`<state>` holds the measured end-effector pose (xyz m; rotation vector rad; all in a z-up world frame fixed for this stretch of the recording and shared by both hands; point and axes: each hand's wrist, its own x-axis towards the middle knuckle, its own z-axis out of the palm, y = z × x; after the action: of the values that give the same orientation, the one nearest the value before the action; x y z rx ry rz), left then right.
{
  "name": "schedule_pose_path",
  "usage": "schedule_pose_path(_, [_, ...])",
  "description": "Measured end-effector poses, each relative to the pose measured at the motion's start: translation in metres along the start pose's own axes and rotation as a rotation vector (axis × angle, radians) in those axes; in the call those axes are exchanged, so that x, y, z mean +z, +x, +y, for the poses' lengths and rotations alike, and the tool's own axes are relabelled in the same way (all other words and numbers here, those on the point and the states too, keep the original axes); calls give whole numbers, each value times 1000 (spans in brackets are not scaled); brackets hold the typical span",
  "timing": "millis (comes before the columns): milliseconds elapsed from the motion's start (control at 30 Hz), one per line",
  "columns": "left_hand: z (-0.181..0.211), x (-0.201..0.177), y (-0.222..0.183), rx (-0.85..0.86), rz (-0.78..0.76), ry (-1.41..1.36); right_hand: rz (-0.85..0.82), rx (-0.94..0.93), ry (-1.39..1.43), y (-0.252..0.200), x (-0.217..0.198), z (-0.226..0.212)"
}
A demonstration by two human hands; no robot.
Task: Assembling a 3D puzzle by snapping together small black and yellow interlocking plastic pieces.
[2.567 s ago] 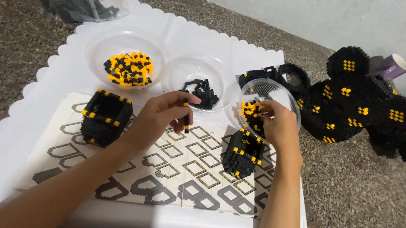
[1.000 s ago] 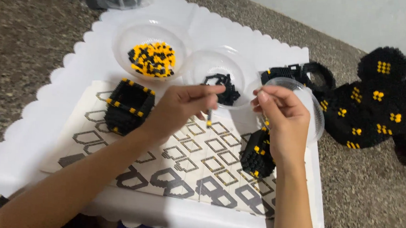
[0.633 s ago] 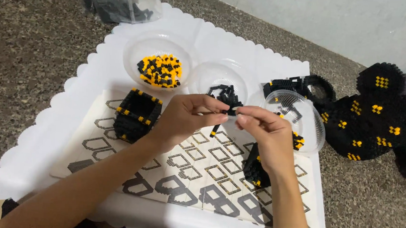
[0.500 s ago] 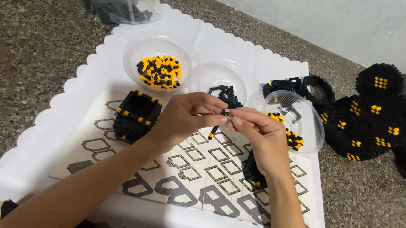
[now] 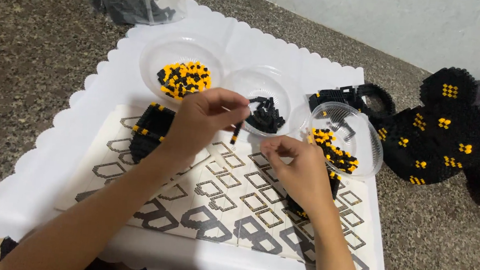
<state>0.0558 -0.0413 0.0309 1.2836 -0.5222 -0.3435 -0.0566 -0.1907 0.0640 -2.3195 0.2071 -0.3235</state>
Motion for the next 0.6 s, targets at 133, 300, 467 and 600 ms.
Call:
schedule_pose_path(133, [-17,4,1,-22,-58,-47,-30,7,-376,3,3,8])
schedule_pose_path(300, [-25,8,-2,-25,-65,-11,-90,-139,-642,0,11,2])
schedule_pose_path(467, [-37,8,1,-30,-75,24,-75,-200,-737,2,21,27])
schedule_pose_path(600, [-27,9,-2,-22,-114,64,-14,-162,-701,4,24,36])
